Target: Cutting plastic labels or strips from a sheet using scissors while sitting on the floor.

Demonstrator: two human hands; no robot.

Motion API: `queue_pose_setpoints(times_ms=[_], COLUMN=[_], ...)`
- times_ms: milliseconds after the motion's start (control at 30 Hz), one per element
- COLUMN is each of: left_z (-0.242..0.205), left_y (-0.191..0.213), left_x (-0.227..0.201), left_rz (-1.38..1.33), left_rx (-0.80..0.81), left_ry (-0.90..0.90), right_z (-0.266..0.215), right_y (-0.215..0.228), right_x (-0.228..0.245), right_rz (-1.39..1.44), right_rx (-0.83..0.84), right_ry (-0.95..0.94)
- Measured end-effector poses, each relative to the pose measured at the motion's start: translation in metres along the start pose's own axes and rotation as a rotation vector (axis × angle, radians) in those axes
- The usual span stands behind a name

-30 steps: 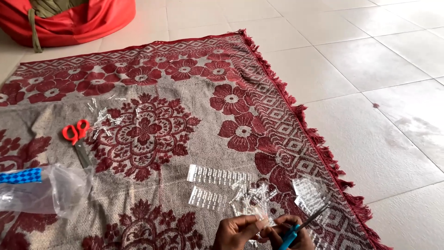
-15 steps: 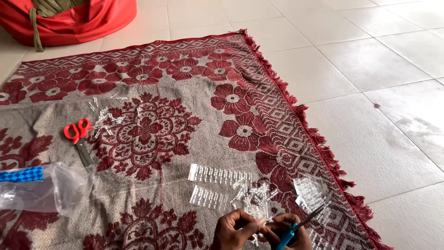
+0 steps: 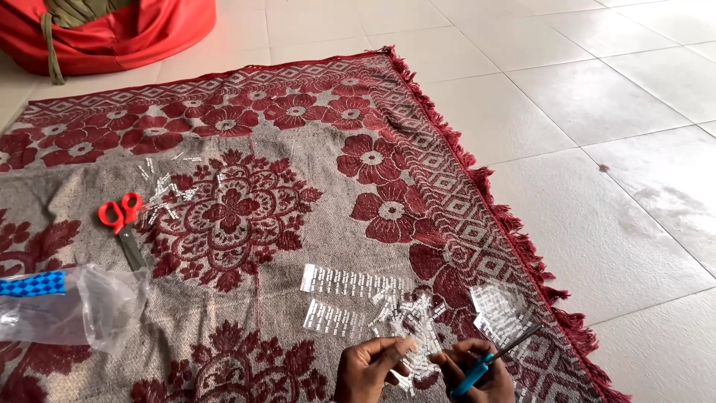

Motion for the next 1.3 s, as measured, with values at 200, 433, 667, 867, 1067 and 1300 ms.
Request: queue_pose_setpoints(times_ms=[200,433,667,867,1067,1300], left_z=[0.003,0.007,0.011,0.027,0.006,0.005], left_y=[-0.002,0.001,-0.009,-0.003,0.0,0.027], left_x=[-0.001,0.007,-0.003,0.015,-0.029,-0.032], left_rz=[0.013,0.013,0.614,0.88,0.654,0.664], left_rx=[0.036,0.028,0.057,-0.097,-0.129,-0.318], left_ry=[-0.018,-0.012,-0.133,-0.544,-0.458,-0.495], right_z=[0.001,0.012,0.021,0.019,0.023,0.037], right_y=[0.001,0.009,-0.016,-0.011,-0.001,0.009], right_x=[0.007,-0.006,-0.048,-0.029,-0.009,-0.022], right_rz=[0.045,-0.012,-0.032,-0.029,0.017,0.011], right_rx=[-0.015,-0.015,0.164,0.086,-0.005,0.035], right_ry=[-0.023,-0.034,-0.248,-0.174,-0.099,-0.118])
Point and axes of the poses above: each hand's wrist, its own z-axis towards the middle knuckle, its own y-axis out of the back of the hand, x = y × z, the point moved 10 cm from there along z, towards the middle knuckle, and after that the axes turned 4 degrees about -z, right-handed, at the moved point
